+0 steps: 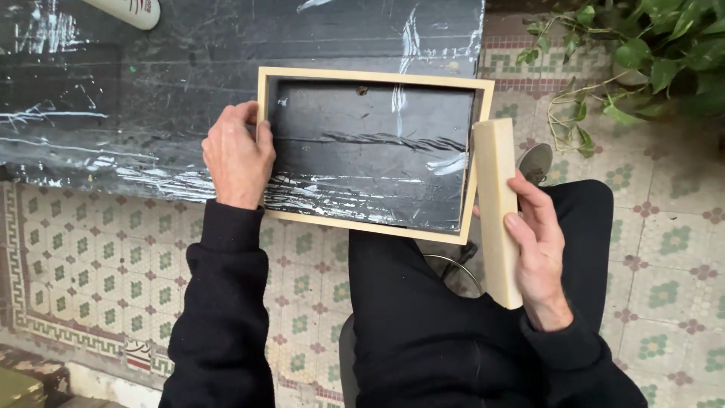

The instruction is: The person sands a rectangular wooden picture frame with a sanding block, running the block along the frame edges while steadying the frame on the work table. They then apply wood glue from a bottle to a frame corner and press the joint together by hand.

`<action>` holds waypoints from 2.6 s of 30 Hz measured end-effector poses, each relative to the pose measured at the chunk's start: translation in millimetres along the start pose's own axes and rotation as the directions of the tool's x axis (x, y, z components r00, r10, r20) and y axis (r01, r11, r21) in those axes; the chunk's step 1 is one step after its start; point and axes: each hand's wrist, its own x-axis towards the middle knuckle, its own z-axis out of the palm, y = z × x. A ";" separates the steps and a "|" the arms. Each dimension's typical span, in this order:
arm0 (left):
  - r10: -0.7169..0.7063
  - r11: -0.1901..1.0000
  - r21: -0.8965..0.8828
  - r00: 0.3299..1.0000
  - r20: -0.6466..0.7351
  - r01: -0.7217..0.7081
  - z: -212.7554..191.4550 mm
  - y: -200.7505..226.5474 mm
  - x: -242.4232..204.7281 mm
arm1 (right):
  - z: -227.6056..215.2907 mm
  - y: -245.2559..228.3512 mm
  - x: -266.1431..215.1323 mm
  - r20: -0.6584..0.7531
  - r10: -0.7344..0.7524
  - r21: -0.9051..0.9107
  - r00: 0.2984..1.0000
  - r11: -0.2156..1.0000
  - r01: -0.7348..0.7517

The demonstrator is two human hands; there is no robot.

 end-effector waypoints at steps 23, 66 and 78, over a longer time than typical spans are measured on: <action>0.715 0.675 -0.428 0.676 0.177 -0.602 37.8 146.4 -100.2 | 1.7 -5.1 7.9 0.011 -0.018 -0.096 1.000 0.995 0.019; 0.650 0.740 -0.374 0.737 0.182 -0.560 57.0 147.5 -111.6 | 16.1 38.8 -17.0 -0.077 -0.068 -0.424 0.995 0.905 0.029; 0.646 0.744 -0.389 0.733 0.213 -0.543 54.4 150.0 -105.8 | 21.5 34.3 -35.2 -0.046 -0.009 -0.393 0.999 0.919 -0.010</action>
